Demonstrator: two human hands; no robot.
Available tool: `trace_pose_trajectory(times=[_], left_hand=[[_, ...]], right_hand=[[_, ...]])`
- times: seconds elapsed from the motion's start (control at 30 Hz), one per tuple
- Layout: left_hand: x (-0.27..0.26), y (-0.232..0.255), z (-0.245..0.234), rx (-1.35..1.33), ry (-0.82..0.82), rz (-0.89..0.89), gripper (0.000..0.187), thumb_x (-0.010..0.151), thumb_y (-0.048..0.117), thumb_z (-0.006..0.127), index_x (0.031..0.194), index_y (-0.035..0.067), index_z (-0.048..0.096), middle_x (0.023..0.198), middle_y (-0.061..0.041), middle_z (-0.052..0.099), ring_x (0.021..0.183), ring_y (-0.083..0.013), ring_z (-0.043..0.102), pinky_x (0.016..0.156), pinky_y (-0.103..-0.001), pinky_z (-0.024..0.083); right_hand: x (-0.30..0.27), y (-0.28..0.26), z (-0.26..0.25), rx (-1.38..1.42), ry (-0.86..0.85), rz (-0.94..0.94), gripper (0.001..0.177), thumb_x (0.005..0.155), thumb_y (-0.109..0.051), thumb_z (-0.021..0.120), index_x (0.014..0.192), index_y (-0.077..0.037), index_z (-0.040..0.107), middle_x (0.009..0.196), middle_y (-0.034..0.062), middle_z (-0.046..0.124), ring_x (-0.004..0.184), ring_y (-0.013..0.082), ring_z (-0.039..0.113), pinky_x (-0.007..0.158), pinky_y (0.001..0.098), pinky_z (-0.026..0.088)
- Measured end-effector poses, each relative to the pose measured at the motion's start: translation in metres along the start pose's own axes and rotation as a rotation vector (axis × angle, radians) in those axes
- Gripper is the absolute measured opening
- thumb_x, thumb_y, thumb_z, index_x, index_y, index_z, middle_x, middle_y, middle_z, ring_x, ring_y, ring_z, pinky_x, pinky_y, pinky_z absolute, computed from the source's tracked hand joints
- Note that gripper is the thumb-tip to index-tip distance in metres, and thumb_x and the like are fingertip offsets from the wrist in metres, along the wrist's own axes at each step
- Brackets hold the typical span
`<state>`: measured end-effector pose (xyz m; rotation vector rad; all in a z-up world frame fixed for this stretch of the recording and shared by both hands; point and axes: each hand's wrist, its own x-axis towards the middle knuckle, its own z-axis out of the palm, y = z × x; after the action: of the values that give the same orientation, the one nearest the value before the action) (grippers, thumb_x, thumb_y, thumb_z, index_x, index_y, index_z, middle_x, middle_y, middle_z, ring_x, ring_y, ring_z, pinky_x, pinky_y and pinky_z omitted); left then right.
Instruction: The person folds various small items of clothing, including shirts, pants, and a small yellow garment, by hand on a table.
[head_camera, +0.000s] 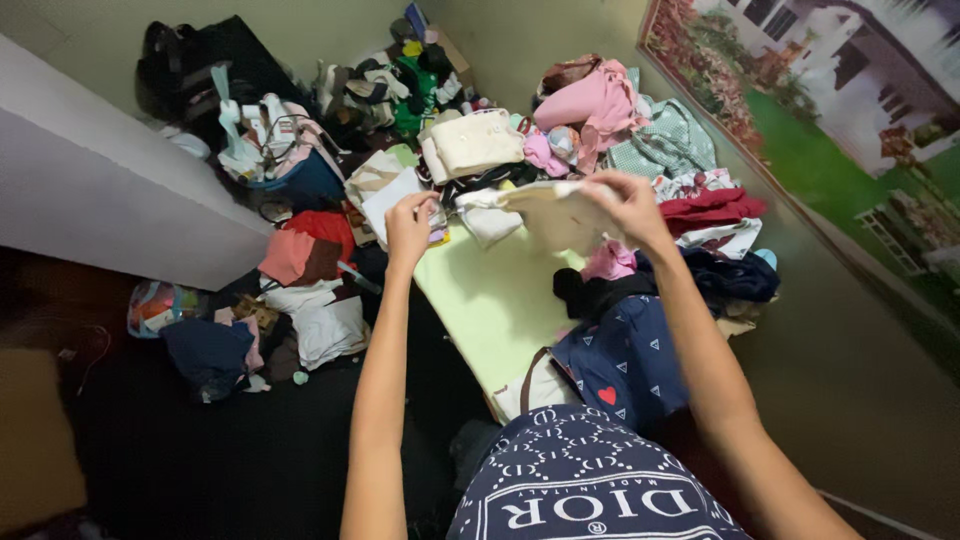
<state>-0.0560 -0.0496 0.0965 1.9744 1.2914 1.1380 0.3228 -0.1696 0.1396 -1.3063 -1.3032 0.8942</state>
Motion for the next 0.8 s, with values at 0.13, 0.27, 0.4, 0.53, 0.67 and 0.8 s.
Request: trace_pose_trajectory(times=[0.13, 0.27, 0.4, 0.53, 0.67, 0.8], left_hand=[[-0.039, -0.039, 0.019, -0.088, -0.050, -0.306, 0.021, 0.101, 0.011, 0.061, 0.115, 0.005, 0.076, 0.093, -0.011, 0.078, 0.072, -0.0229, 0.073, 0.067, -0.034, 0.056], [-0.120, -0.043, 0.052, -0.130, -0.277, 0.047, 0.080, 0.074, 0.003, 0.073, 0.148, 0.008, 0.045, 0.140, -0.021, 0.058, 0.123, -0.0310, 0.054, 0.094, -0.045, 0.047], [-0.159, 0.012, 0.065, -0.195, -0.393, 0.119, 0.113, 0.060, -0.002, 0.081, 0.158, 0.012, 0.027, 0.141, -0.028, 0.054, 0.129, -0.0405, 0.052, 0.103, -0.046, 0.044], [-0.161, 0.018, 0.081, -0.262, -0.424, -0.175, 0.081, 0.076, -0.008, 0.066, 0.151, 0.014, 0.046, 0.123, -0.018, 0.072, 0.111, -0.0317, 0.072, 0.089, -0.037, 0.057], [-0.146, -0.012, 0.098, -0.306, -0.383, -0.160, 0.042, 0.088, -0.009, 0.063, 0.126, 0.005, 0.073, 0.108, -0.015, 0.080, 0.097, -0.0230, 0.077, 0.085, -0.034, 0.059], [-0.122, -0.012, 0.086, -0.680, -0.399, -0.309, 0.032, 0.093, -0.007, 0.060, 0.124, -0.005, 0.067, 0.113, -0.013, 0.074, 0.100, -0.0147, 0.069, 0.084, -0.028, 0.056]], right_hand=[[-0.030, 0.032, 0.056, -0.202, -0.100, -0.071, 0.028, 0.094, -0.026, 0.073, 0.109, -0.002, 0.074, 0.095, 0.0081, 0.077, 0.087, 0.0115, 0.069, 0.081, 0.0290, 0.054], [-0.070, 0.083, 0.143, -0.242, -0.174, 0.056, 0.026, 0.093, -0.021, 0.072, 0.113, -0.004, 0.068, 0.091, 0.0131, 0.072, 0.083, 0.0140, 0.065, 0.076, 0.0304, 0.052], [-0.089, 0.101, 0.177, -0.038, -0.339, 0.254, 0.038, 0.088, -0.014, 0.077, 0.112, -0.004, 0.050, 0.086, 0.0096, 0.065, 0.077, 0.0155, 0.062, 0.067, 0.0303, 0.053], [-0.078, 0.103, 0.165, 0.420, -0.442, 0.265, 0.046, 0.086, -0.010, 0.080, 0.119, -0.005, 0.048, 0.099, 0.0079, 0.073, 0.092, 0.0189, 0.070, 0.076, 0.0284, 0.057], [-0.078, 0.100, 0.118, 0.395, -0.463, 0.083, 0.067, 0.077, -0.004, 0.083, 0.135, -0.004, 0.050, 0.128, 0.0088, 0.061, 0.120, 0.0227, 0.059, 0.092, 0.0393, 0.055], [-0.092, 0.150, 0.111, -0.169, -0.385, -0.053, 0.066, 0.071, -0.001, 0.080, 0.134, -0.006, 0.060, 0.126, 0.0107, 0.066, 0.115, 0.0216, 0.063, 0.098, 0.0384, 0.052]])
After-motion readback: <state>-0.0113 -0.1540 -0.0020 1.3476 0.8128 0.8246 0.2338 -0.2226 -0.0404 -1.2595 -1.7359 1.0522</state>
